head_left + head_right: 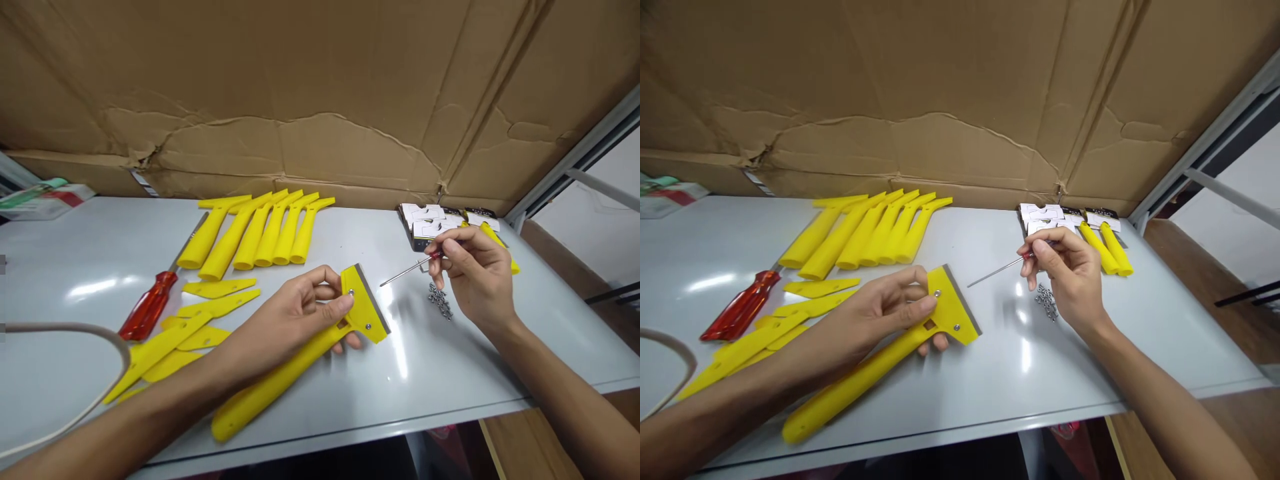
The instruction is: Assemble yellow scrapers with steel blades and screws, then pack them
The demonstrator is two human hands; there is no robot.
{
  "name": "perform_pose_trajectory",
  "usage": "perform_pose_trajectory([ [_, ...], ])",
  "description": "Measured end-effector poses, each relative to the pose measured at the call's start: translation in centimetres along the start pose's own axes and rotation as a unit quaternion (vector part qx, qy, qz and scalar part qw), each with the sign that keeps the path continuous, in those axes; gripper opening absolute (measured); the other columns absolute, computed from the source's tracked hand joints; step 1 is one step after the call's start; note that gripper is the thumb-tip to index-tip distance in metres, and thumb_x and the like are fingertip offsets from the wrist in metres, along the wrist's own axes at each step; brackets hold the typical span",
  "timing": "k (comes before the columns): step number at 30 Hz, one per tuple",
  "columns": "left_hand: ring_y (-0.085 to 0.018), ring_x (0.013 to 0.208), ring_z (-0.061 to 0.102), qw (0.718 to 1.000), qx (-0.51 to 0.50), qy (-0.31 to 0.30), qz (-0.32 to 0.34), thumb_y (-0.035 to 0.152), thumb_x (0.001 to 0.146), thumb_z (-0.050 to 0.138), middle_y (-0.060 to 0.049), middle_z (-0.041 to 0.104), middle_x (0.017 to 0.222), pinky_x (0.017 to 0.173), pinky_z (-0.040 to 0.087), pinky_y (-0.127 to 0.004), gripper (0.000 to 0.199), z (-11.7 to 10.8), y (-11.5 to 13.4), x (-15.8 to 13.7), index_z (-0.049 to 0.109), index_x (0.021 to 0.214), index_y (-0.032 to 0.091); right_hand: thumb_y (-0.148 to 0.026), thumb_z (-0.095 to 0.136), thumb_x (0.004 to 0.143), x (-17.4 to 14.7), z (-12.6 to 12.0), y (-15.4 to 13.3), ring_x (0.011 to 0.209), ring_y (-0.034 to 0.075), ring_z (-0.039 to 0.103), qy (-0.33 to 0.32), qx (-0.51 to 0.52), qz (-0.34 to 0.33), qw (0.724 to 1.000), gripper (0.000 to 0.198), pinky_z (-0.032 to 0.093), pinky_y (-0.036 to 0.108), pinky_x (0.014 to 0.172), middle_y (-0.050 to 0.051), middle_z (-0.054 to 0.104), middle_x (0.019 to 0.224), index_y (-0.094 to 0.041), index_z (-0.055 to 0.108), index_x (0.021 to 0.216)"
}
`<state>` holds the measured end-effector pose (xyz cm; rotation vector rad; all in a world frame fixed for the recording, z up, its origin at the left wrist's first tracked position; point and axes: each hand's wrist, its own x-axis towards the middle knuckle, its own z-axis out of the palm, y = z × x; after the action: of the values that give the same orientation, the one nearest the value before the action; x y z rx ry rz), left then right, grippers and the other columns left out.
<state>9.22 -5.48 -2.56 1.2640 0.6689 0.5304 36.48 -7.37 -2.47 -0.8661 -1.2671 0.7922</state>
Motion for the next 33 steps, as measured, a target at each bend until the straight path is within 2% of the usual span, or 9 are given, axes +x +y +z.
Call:
perform_pose_trajectory([
  [8,-0.015,0.065,0.074,0.999,0.001,0.023,0.023,0.046,0.101,0.066,-0.004,0.075,0.082,0.056,0.057,-0.021,0.032,0.1,1.1,-1.1,0.052,0.096,0.018,-0.029,0.076,0.091,0.4,-0.3,0.0,0.058,0.011,0.063,0.022,-0.003,0.007,1.0,0.008,0.048,0.024,0.041,0.003,0.072,0.084,-0.022,0.075,0.092],
  [11,-0.016,0.064,0.075,0.995,0.03,0.025,0.091,0.042,0.104,0.061,-0.004,0.076,0.091,0.056,0.059,-0.024,0.023,0.2,1.8,-2.5,0.055,0.099,0.02,-0.03,0.078,0.089,0.6,-0.5,0.2,0.057,0.011,0.062,0.037,0.003,0.015,0.999,0.009,0.046,0.023,0.041,0.002,0.071,0.083,-0.022,0.075,0.092],
  [13,-0.015,0.066,0.074,0.973,0.12,0.05,0.192,0.035,0.106,0.058,-0.002,0.075,0.095,0.06,0.061,-0.026,0.013,0.1,1.9,-3.1,0.054,0.102,0.023,-0.031,0.079,0.088,0.7,-0.6,0.3,0.056,0.011,0.061,0.044,0.005,0.022,0.999,0.01,0.045,0.023,0.04,0.001,0.07,0.082,-0.022,0.075,0.091],
  [15,-0.016,0.078,0.074,0.896,0.28,0.069,0.339,0.024,0.105,0.055,-0.004,0.075,0.104,0.069,0.062,-0.029,0.002,-0.2,1.6,-2.9,0.054,0.106,0.025,-0.031,0.079,0.087,0.7,-0.7,0.4,0.056,0.011,0.06,0.049,0.007,0.028,0.998,0.01,0.044,0.023,0.04,0.001,0.07,0.082,-0.022,0.075,0.091],
  [17,-0.02,0.091,0.071,0.747,0.471,0.056,0.466,0.012,0.102,0.051,-0.009,0.073,0.112,0.076,0.06,-0.034,0.013,-0.5,1.0,-2.1,0.055,0.107,0.023,-0.03,0.079,0.087,0.8,-0.7,0.4,0.056,0.01,0.06,0.051,0.009,0.03,0.998,0.009,0.045,0.023,0.04,0.001,0.07,0.082,-0.022,0.075,0.091],
  [19,-0.022,0.09,0.068,0.603,0.601,0.04,0.522,0.004,0.099,0.048,-0.012,0.073,0.108,0.074,0.056,-0.036,0.018,-0.9,0.1,-0.9,0.058,0.101,0.02,-0.029,0.078,0.088,0.7,-0.7,0.4,0.056,0.01,0.06,0.048,0.01,0.029,0.998,0.008,0.045,0.023,0.04,0.002,0.071,0.083,-0.022,0.075,0.091],
  [24,-0.021,0.074,0.06,0.464,0.695,-0.028,0.548,0.008,0.1,0.048,-0.012,0.073,0.092,0.067,0.051,-0.035,0.023,-1.7,-2.0,1.3,0.06,0.083,0.017,-0.029,0.075,0.093,0.3,-0.5,0.7,0.055,0.01,0.062,-0.022,0.003,0.038,0.999,0.007,0.048,0.022,0.04,0.002,0.07,0.082,-0.022,0.074,0.095],
  [27,-0.021,0.075,0.059,0.454,0.717,-0.045,0.526,0.01,0.104,0.04,-0.011,0.073,0.092,0.07,0.051,-0.034,0.033,-1.9,-2.5,1.6,0.061,0.079,0.018,-0.027,0.071,0.097,-0.3,-0.3,1.1,0.055,0.011,0.064,-0.091,-0.01,0.037,0.995,0.008,0.052,0.024,0.042,0.002,0.071,0.084,-0.022,0.074,0.101],
  [33,-0.022,0.079,0.06,0.507,0.697,-0.065,0.504,0.008,0.104,0.033,-0.013,0.073,0.094,0.074,0.05,-0.036,0.038,-1.7,-2.3,1.5,0.06,0.079,0.019,-0.025,0.068,0.1,-1.0,0.2,1.3,0.06,0.011,0.068,-0.151,-0.03,0.039,0.987,0.009,0.058,0.024,0.047,0.003,0.072,0.087,-0.02,0.073,0.105],
])
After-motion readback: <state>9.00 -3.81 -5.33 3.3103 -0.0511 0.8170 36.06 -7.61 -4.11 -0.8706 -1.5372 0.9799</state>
